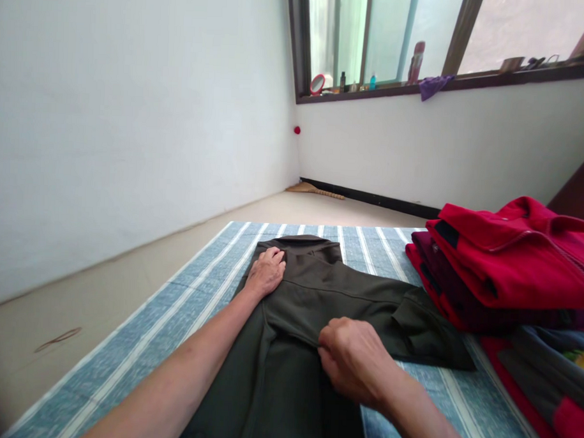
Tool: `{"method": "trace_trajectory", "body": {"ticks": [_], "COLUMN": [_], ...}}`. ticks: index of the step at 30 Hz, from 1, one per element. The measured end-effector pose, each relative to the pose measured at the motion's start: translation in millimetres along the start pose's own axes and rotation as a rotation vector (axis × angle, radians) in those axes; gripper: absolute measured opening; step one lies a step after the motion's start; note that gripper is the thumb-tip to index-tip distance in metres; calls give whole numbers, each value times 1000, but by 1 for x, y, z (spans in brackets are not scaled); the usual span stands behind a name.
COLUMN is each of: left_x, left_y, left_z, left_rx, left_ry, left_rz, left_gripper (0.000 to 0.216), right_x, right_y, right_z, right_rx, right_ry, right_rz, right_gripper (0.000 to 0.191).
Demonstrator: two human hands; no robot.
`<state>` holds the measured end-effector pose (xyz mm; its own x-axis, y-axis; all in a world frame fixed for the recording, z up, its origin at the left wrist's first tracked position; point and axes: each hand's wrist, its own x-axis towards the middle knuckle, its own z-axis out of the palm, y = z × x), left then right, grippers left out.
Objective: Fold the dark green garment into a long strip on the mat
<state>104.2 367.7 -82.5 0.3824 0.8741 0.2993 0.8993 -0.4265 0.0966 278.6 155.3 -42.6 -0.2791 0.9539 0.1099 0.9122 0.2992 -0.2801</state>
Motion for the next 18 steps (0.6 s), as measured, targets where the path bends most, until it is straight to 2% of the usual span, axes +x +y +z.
{"method": "trace_trajectory", "body": {"ticks": [3, 6, 10, 13, 18], "left_x": [-1, -2, -3, -4, -5], "left_y": [1, 2, 3, 4, 4], "left_z": [-1, -2, -3, -3, -2], "left_rx": [1, 2, 5, 8, 7], "left_ry": [3, 4, 7, 10, 16], "left_rz": [-2, -3, -2, -3, -5], "left_gripper": [25, 25, 25, 25, 24], "right_x": [28, 69, 114, 126, 120], "right_y": [7, 23, 46, 56, 64], "right_z": [-18, -22, -13, -6, -9], "right_rx": [-34, -152, -208, -184, -174], "right_ry": [85, 171, 60, -1, 16], "right_rz": [134, 300, 468, 552, 595], "right_gripper": [18, 22, 31, 31, 20]}}
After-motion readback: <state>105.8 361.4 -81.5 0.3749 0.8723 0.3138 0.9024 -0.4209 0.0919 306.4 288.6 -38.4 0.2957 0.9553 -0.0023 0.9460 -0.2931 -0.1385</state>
